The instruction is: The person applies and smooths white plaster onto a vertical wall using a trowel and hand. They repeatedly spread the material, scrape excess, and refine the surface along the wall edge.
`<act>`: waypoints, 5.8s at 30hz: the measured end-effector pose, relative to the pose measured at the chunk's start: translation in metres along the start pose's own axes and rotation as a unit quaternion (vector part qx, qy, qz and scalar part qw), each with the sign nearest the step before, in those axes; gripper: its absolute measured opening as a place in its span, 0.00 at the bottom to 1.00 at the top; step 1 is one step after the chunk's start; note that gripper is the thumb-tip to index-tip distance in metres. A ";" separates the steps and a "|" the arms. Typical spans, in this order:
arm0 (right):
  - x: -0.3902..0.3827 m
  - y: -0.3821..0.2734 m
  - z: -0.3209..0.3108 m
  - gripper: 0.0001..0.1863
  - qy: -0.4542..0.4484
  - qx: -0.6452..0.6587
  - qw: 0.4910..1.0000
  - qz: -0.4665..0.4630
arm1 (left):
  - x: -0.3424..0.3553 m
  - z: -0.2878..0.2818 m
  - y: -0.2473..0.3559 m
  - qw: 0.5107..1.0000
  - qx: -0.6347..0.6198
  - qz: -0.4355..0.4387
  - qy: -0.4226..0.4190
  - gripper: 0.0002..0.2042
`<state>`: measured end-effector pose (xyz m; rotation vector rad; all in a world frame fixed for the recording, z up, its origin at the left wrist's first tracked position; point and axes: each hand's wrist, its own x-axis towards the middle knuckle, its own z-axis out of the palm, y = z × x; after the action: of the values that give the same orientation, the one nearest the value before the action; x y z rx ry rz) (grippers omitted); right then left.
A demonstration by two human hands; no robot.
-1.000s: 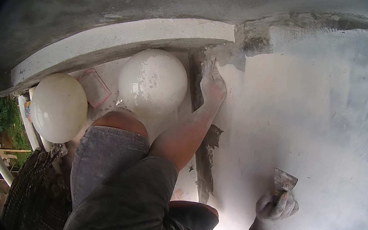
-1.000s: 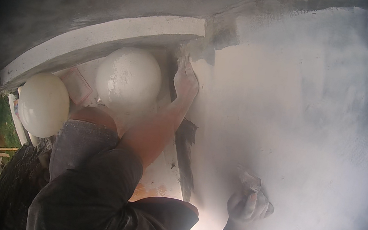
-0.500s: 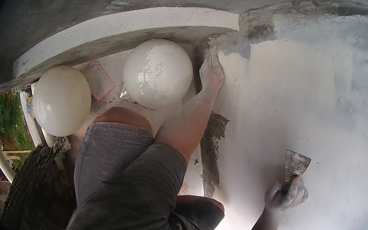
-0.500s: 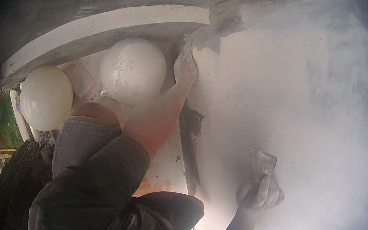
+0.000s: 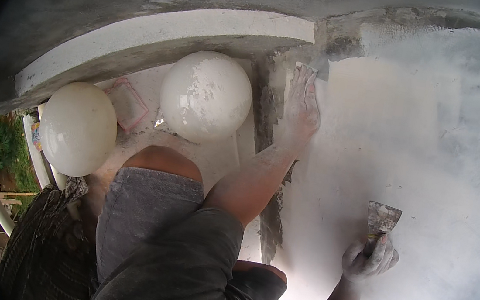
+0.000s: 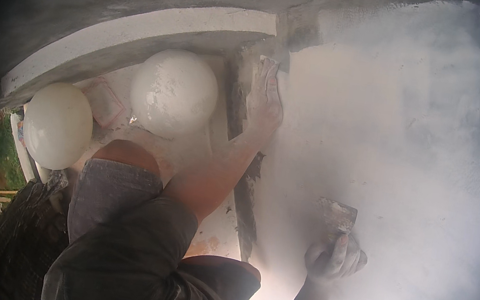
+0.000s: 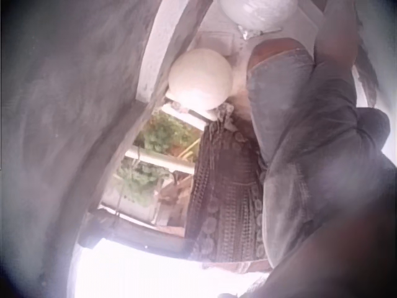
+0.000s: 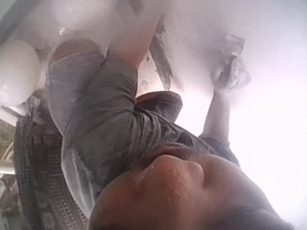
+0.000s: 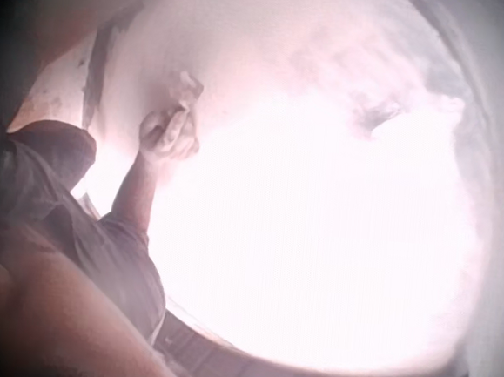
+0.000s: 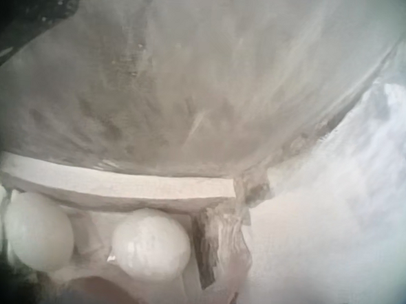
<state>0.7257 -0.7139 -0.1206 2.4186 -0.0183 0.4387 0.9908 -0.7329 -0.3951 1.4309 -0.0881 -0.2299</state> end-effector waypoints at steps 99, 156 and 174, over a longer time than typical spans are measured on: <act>0.016 -0.007 -0.001 0.42 -0.015 0.088 0.996 -0.005 | 0.048 0.026 0.173 0.981 -0.014 0.193 0.010 0.23; 0.013 -0.009 -0.003 0.41 -0.058 0.105 0.992 -0.023 | 0.045 0.020 0.146 0.997 0.012 0.052 0.048 0.25; 0.011 -0.003 -0.015 0.34 -0.085 0.150 0.982 -0.072 | 0.012 0.009 0.148 0.997 -0.054 0.045 0.017 0.25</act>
<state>0.7315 -0.7013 -0.1086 2.7244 0.1593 0.1776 1.0165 -0.7259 -0.2485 1.3200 -0.1092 -0.1340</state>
